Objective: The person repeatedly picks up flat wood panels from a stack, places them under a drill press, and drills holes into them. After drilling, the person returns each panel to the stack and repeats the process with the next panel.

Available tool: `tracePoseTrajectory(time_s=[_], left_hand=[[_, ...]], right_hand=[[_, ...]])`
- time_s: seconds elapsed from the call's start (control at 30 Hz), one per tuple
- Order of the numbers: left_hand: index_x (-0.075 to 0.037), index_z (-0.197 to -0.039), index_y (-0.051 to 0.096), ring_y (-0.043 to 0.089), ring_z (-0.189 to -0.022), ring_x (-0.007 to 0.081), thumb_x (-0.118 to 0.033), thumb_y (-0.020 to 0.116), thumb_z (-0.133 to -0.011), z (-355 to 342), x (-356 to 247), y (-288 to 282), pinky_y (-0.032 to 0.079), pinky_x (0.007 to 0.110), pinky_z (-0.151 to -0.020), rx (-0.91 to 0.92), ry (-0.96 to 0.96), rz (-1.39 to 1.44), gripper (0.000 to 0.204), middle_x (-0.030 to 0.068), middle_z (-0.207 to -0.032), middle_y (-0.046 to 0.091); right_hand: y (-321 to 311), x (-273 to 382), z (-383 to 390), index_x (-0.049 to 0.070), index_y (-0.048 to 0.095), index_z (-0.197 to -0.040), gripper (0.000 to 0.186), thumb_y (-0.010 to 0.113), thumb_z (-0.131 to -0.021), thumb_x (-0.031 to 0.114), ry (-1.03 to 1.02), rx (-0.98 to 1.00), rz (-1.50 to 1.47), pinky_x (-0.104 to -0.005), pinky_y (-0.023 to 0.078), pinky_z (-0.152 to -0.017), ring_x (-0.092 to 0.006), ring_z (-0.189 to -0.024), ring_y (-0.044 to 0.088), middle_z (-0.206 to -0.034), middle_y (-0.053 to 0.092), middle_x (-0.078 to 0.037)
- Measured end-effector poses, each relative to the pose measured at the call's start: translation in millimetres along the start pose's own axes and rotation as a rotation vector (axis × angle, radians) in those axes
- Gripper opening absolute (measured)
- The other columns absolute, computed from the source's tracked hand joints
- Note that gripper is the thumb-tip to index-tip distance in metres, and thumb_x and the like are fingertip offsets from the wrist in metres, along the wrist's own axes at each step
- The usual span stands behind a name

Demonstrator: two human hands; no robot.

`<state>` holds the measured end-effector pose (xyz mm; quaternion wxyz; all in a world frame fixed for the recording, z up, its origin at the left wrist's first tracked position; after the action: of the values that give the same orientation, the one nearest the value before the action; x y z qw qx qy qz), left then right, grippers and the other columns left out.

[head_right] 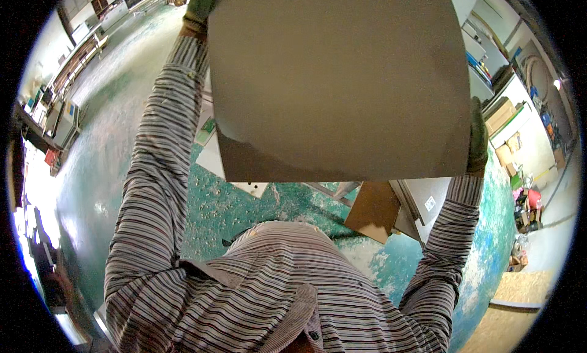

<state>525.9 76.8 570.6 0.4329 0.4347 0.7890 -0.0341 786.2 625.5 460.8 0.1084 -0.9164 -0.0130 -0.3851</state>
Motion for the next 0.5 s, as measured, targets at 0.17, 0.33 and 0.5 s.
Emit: tracePoseTrajectory(time_s=[0.17,0.33,0.5], left_hand=[[0.004,-0.137,0.053,0.06,-0.119,0.0285,-0.044,0.05,-0.104,32.5,-8.5,-51.5,0.052,0.041,-0.1,-0.133,0.089,0.115,0.058,0.0178,-0.135,0.059],[0.003,-0.138,0.052,0.06,-0.12,0.0275,-0.042,0.047,-0.105,72.7,-14.2,-61.4,0.052,0.044,-0.101,-0.036,0.053,0.374,0.056,0.018,-0.135,0.059],[0.001,-0.127,0.063,0.064,-0.112,0.0235,-0.024,0.047,-0.104,139.5,-33.9,-84.9,0.05,0.034,-0.102,-0.825,0.333,0.241,0.037,0.0128,-0.121,0.069]], right_hand=[[23.9,-14.5,-42.6,0.002,0.054,-0.136,0.039,0.047,-0.105,0.024,0.016,-0.134,-0.349,-0.031,0.063,-0.077,-0.0207,-0.103,0.07,-0.125,0.066,-0.015],[103.9,21.7,-101.3,0.005,0.051,-0.14,0.063,0.051,-0.099,0.053,0.009,0.046,-0.833,-0.0432,0.056,-0.094,-0.0238,-0.115,0.063,-0.133,0.06,-0.017],[205.1,25.5,-141.0,0.005,0.056,-0.133,0.053,0.055,-0.099,0.045,-0.005,-0.428,-0.423,-0.0394,0.052,-0.098,-0.0234,-0.116,0.061,-0.127,0.063,-0.014]])
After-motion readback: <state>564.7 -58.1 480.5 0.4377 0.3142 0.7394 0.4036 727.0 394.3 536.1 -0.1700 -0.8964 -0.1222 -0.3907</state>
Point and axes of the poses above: each hand's wrist, its own z-axis away from the middle knuckle, its own y-axis out of the palm, x = y × z, the point moved 5 cm from there along -z, towards the middle knuckle
